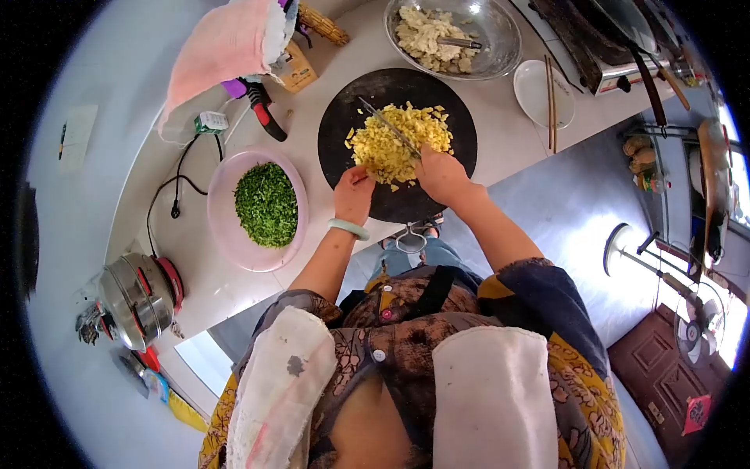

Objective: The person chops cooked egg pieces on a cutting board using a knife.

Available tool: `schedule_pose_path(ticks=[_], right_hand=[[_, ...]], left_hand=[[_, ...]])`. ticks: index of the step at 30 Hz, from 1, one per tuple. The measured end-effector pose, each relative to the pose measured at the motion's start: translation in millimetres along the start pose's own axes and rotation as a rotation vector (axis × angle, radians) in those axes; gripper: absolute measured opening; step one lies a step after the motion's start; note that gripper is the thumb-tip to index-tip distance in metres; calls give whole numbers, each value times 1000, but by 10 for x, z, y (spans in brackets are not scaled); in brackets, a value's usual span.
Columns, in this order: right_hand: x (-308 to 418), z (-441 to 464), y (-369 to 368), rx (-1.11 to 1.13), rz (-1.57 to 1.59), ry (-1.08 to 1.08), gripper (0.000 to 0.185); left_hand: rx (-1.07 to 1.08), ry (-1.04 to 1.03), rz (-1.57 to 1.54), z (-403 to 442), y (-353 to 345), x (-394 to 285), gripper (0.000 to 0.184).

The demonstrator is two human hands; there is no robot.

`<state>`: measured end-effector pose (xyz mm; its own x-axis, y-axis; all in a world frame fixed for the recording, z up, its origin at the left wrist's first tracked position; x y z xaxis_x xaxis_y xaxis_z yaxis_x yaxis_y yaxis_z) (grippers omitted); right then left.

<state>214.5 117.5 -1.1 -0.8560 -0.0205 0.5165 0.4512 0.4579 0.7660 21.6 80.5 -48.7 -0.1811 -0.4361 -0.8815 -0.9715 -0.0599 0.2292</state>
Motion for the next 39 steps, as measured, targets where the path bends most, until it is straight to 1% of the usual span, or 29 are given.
schedule_pose_path(ticks=[2,5,8,9,12,14,16,20,23,26,27,29,32,35,39], right_hand=[[13,-59,22,4,18,9,28],[153,-169,187,-47,84,35,26],[324,-277,189,-56,116,54,26],[367,-285,154,-72,127,92,26],[351,-204,-104,-44,106,70,25],[286,-139,-231,-28,22,60,23],[324,-108,-231,1,-48,38,23],[425,-208,-91,4,15,22,24],[596,-235,-133,-9,78,56,25],[603,-88,-395,-48,1,63,25],[618,-57,-406,-10,-33,0,27],[618,-37,-414,-23,-22,-5,28],[626,-97,-338,-50,37,-10,28],[705,-214,-287,-53,110,-11,26],[744,-266,-354,-62,145,-40,24]], left_hand=[[54,-18,21,10,-55,-11,31],[101,-96,78,5,-71,-148,31],[113,-126,4,-76,24,-35,31],[101,-119,26,-93,70,-1,32],[80,-85,81,-102,188,128,32],[90,-50,106,-53,223,216,32],[84,-37,48,-27,274,223,35],[115,-23,-62,-112,344,272,40],[120,-16,-32,-149,335,284,41],[169,33,-82,-210,315,133,42],[174,35,-77,-231,336,124,42],[179,28,-73,-204,363,93,42],[177,16,-55,-152,390,151,44],[150,1,-118,-124,396,176,44],[118,-17,-67,17,436,72,49]])
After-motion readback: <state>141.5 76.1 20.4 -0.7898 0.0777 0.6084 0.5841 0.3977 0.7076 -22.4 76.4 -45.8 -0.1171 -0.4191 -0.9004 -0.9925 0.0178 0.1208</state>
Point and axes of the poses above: each hand's wrist, its own z-axis towards the middle knuckle, its own y-axis out of the back of the hand, x = y × z, the point moved 8 cm from there along z, towards the middle knuckle, and after that the axes turned 3 degrees about x, right-handed, at the moved point
